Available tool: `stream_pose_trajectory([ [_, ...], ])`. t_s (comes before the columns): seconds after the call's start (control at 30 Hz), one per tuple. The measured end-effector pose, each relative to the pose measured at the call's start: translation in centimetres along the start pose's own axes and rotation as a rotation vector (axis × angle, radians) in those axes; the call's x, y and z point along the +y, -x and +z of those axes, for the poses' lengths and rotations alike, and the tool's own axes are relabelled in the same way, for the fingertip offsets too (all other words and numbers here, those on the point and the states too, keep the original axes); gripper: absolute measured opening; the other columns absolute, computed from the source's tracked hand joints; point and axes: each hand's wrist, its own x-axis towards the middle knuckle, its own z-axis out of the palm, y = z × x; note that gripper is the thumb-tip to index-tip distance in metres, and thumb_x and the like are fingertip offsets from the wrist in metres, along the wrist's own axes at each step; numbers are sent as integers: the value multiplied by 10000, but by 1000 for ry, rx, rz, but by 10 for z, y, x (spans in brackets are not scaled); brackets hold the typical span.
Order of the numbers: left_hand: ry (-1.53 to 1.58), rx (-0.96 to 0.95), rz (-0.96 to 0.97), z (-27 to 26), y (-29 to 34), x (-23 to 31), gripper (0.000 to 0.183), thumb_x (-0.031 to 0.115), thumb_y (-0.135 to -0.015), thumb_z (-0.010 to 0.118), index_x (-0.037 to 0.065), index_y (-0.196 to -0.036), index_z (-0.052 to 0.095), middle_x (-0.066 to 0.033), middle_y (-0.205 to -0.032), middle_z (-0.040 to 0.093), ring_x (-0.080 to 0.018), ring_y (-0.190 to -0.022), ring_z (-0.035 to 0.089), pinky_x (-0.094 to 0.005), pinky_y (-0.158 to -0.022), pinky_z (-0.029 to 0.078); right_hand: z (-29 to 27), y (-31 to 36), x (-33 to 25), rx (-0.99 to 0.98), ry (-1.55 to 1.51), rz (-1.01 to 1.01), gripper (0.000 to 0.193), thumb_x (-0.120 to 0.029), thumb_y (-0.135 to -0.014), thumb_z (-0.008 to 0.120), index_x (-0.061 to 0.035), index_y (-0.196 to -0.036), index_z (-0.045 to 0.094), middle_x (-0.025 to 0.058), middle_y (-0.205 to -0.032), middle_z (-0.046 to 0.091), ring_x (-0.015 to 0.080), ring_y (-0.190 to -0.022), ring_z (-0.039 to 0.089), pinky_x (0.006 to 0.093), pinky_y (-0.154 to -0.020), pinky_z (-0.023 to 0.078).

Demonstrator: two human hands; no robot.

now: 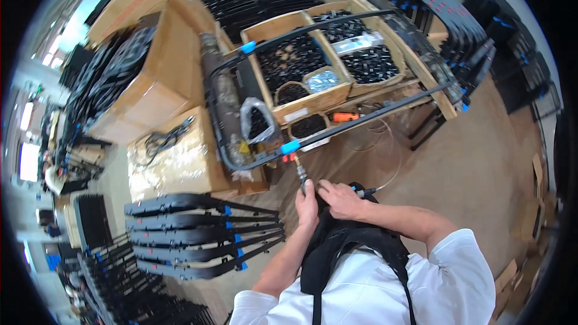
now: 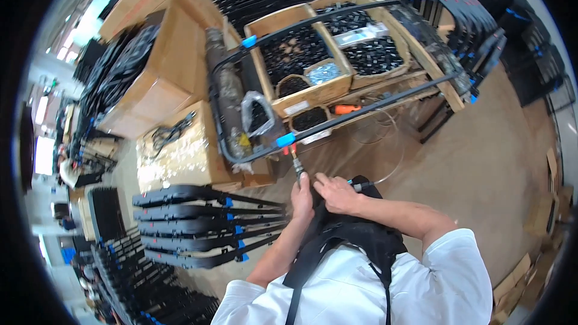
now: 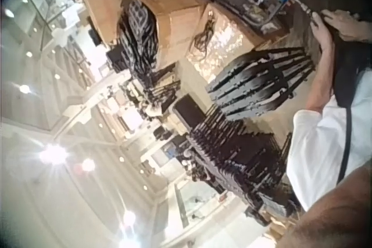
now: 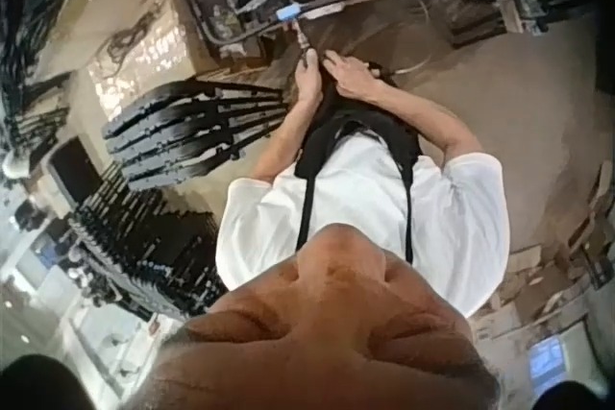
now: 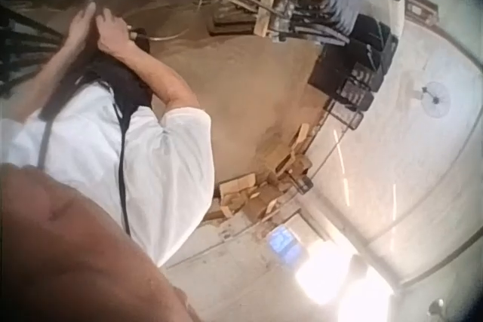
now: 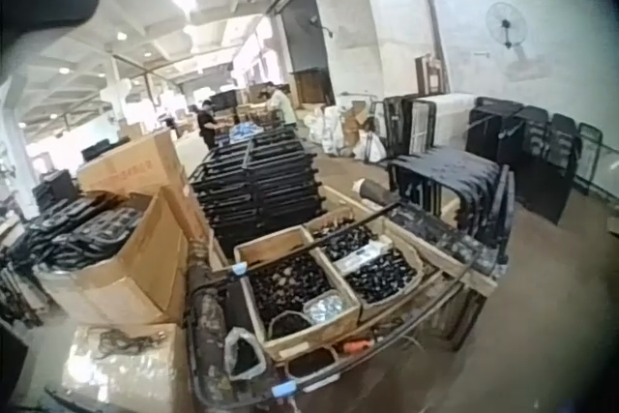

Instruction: Assembling plastic components onto frames using screws and a power screwdriver in a manufacturing setting.

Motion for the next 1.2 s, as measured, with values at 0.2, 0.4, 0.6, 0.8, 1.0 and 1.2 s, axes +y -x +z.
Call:
stream_pose_trajectory([
  [0.2, -261, -229, -52, 19, 6, -6, 532, 494, -1100, 522, -18, -1149, 660, -66, -1014, 651, -169, -922, 542, -362, -853, 469, -30, 39, 32, -161, -179, 188, 616, -151, -813, 715, -12, -1382, 525, 228, -1289, 594, 426, -1195, 626, 496, -1029, 521],
  [0.4, -789, -709, 563, 120, -31, 105, 312, 318, -1048, 590, 66, -1172, 725, -189, -1112, 736, -399, -1066, 700, -453, -908, 561, -88, 90, 128, 120, -217, 589, 624, -176, -832, 695, -29, -1412, 518, 228, -1253, 614, 437, -1181, 628, 508, -1004, 523],
  [0.6, -814, -533, 874, 278, -136, 177, 214, 206, -991, 657, 42, -1090, 752, -179, -1021, 723, -392, -1010, 665, -478, -898, 528, -134, 63, 305, 333, -171, 1001, 704, -164, -839, 723, -55, -1491, 480, 263, -1269, 620, 469, -1220, 610, 513, -1018, 518],
  [0.8, -1176, -427, 968, 423, -268, 174, 190, 197, -966, 664, 93, -1085, 770, -157, -1033, 719, -370, -1034, 665, -474, -921, 530, -146, 30, 481, 250, -27, 1048, 780, -102, -808, 697, -7, -1530, 417, 301, -1341, 536, 480, -1165, 623, 518, -1006, 541],
  [1.0, -1235, -817, 849, 507, -288, 155, 408, 265, -946, 709, 193, -1346, 673, -149, -1248, 630, -359, -1207, 613, -449, -1025, 520, -159, 34, 505, 187, -6, 933, 696, -81, -800, 675, 49, -1455, 478, 317, -1353, 535, 493, -1161, 620, 504, -1005, 534],
  [1.2, -1415, -925, 897, 516, -292, 164, 306, 253, -906, 740, 143, -1190, 719, -128, -1138, 609, -346, -1135, 639, -467, -952, 555, -277, 68, 413, -407, -418, 528, 180, -189, -912, 644, -20, -900, 706, 201, -915, 713, 424, -850, 694, 507, -794, 560],
])
